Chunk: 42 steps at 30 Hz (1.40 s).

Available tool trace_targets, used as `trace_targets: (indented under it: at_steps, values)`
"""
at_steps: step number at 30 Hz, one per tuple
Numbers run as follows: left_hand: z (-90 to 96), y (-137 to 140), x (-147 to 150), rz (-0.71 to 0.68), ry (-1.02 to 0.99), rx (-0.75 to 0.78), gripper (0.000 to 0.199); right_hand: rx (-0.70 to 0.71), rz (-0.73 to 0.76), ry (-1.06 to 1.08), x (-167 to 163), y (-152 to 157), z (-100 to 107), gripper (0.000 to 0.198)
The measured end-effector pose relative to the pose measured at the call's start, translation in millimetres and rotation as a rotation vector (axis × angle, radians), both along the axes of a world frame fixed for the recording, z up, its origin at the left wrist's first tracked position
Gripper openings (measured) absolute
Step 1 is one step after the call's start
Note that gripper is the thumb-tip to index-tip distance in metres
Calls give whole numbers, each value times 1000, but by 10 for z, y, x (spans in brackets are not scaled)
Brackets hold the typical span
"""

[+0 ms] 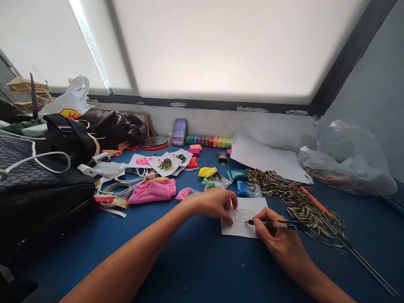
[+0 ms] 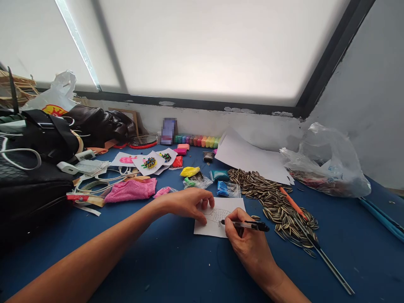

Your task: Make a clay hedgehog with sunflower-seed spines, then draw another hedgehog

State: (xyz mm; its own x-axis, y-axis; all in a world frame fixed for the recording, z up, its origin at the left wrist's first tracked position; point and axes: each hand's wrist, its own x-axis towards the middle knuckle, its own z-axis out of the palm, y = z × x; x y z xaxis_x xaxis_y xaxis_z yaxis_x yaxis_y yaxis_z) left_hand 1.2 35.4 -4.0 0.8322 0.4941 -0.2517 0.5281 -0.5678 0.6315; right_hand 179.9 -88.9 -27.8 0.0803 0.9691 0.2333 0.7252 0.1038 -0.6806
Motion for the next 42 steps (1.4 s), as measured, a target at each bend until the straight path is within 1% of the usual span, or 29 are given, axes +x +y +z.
trace_targets:
  at_steps: [10,16,20,29,34,39,42]
  values:
    - [-3,-1,-4,0,-6,0,44,-3,32,48,-18,-17,26,27]
    - [1,6,-6,-7,-3,-4,45,71,-48,57,7,-15,22,28]
    - [0,6,-5,-8,-5,1,44,91,-37,9,21,-11,22,29]
    - [-1,6,-5,-5,-8,-2,45,32,-19,-8,24,-7,-2,28]
    - [1,5,-9,-6,-14,-10,45,69,-26,-25,23,-8,6,28]
    - [9,2,-6,-9,-6,-3,45,31,-12,-5,21,-12,23,29]
    - [7,4,-2,-14,-8,-5,45,35,-5,-5,15,-14,22,28]
